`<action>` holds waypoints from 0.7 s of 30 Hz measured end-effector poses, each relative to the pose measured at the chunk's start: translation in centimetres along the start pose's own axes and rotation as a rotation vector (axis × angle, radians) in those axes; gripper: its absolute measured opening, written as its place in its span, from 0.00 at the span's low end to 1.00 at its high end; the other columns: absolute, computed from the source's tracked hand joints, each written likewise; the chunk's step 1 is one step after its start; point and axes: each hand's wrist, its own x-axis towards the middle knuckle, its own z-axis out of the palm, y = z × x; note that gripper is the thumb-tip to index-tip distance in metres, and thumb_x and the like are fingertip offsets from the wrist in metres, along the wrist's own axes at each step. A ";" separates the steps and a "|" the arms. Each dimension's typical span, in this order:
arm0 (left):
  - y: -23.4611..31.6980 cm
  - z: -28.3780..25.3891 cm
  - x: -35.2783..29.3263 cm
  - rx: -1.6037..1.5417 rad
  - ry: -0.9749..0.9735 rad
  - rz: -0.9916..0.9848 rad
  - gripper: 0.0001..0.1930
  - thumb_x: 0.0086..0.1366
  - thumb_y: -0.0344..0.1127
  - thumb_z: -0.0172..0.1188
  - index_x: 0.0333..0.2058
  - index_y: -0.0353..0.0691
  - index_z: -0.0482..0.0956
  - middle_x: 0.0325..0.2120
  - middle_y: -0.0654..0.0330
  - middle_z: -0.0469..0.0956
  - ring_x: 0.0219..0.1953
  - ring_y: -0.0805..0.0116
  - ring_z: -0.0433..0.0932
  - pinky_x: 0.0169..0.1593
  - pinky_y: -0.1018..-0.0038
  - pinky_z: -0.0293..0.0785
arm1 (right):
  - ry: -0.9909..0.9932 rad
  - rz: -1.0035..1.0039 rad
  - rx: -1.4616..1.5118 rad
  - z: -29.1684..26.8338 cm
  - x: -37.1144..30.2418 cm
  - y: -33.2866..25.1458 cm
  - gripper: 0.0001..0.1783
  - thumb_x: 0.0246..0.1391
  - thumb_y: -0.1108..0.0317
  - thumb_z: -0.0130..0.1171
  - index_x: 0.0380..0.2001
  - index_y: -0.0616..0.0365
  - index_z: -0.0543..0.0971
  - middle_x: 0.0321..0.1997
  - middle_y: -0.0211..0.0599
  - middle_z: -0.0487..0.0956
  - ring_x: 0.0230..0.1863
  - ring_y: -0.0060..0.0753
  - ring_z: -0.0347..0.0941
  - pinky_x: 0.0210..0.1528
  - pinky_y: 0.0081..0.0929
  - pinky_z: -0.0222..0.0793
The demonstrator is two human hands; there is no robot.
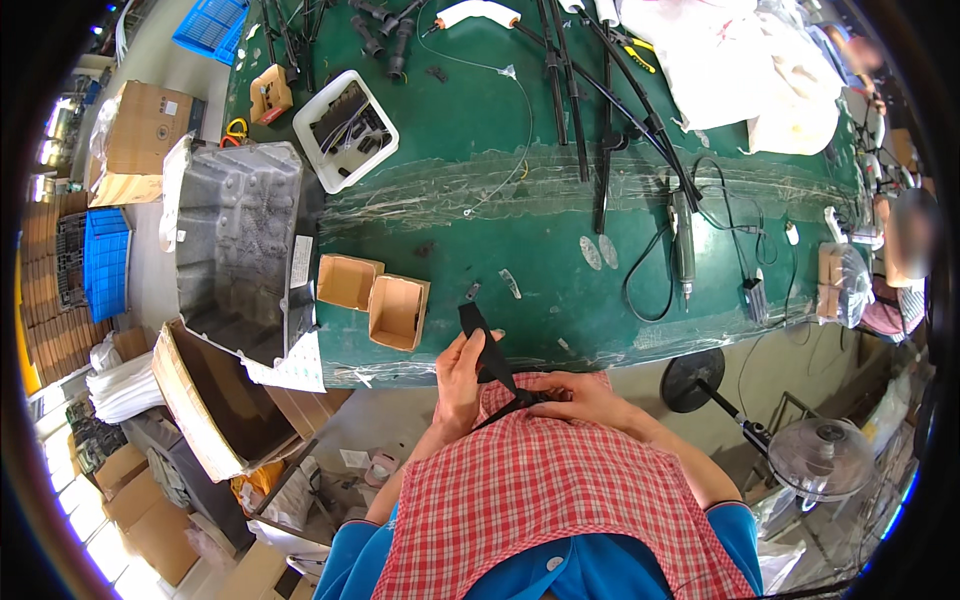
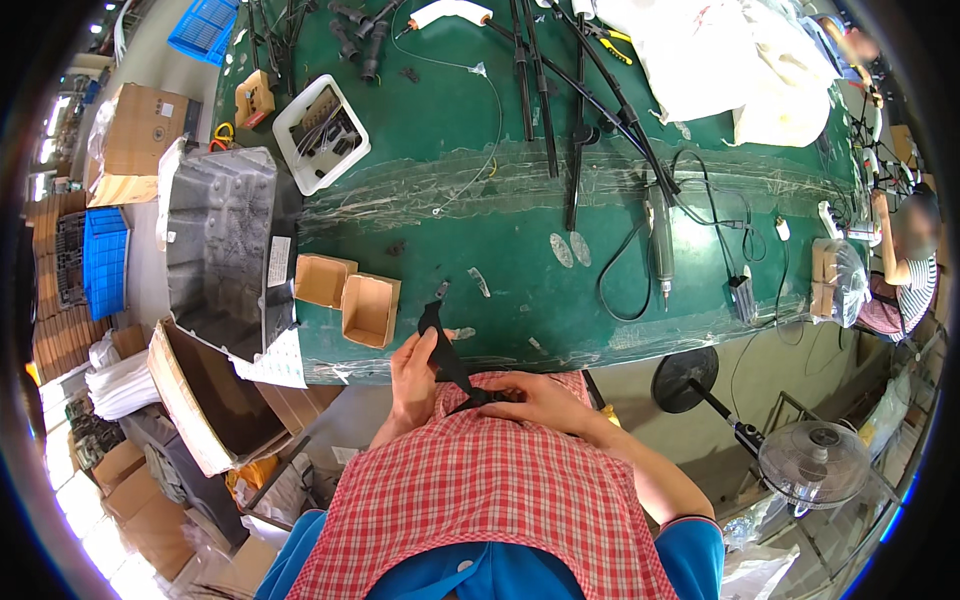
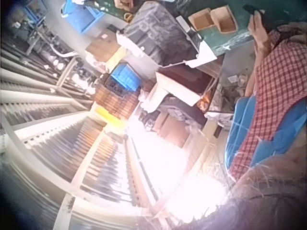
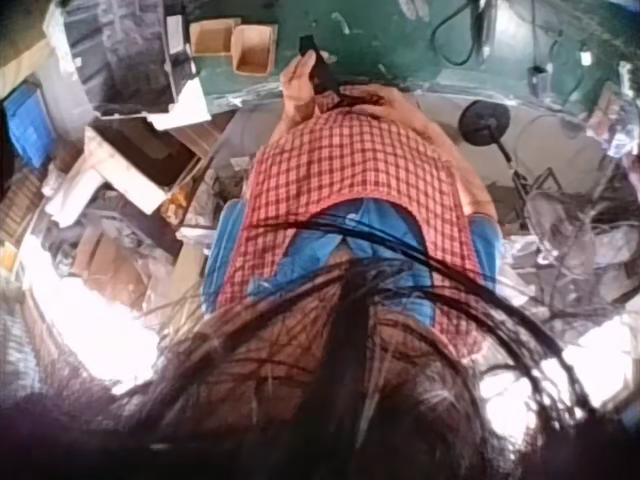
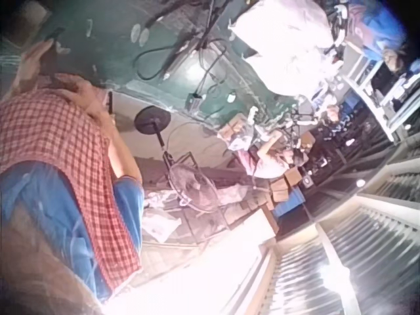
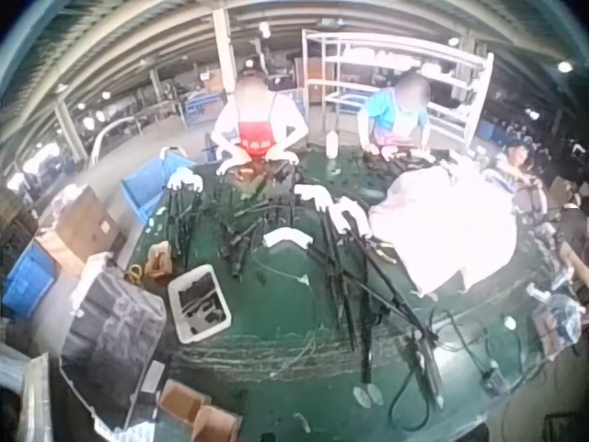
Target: The person assembles small components onto black rods using a green handheld tool and their hands. They repeatedly pick up parts, attach them to the rods, and place the rods on a green worktable. The person also handles a white plastic bag and moves items around the table.
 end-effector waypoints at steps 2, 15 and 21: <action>0.2 -0.5 0.0 0.008 -0.035 0.021 0.13 0.68 0.38 0.53 0.38 0.34 0.81 0.28 0.68 0.77 0.28 0.83 0.68 0.32 0.84 0.63 | 0.064 -0.041 -0.121 0.4 0.9 1.9 0.26 0.52 0.59 0.65 0.51 0.60 0.74 0.44 0.37 0.78 0.40 0.26 0.73 0.41 0.27 0.69; 3.8 -2.0 -0.6 0.964 -0.459 0.609 0.15 0.63 0.44 0.53 0.28 0.38 0.80 0.28 0.54 0.79 0.32 0.55 0.77 0.34 0.63 0.72 | 0.365 -0.424 -0.398 2.6 0.7 2.4 0.24 0.41 0.62 0.72 0.40 0.60 0.76 0.37 0.42 0.76 0.41 0.43 0.73 0.42 0.34 0.70; 3.0 -0.9 -0.3 1.082 -0.490 0.114 0.19 0.64 0.45 0.52 0.25 0.34 0.77 0.23 0.48 0.75 0.26 0.50 0.74 0.31 0.61 0.67 | 0.357 -0.362 -0.373 2.6 0.4 2.4 0.23 0.42 0.61 0.71 0.40 0.60 0.76 0.38 0.42 0.76 0.41 0.43 0.74 0.43 0.33 0.70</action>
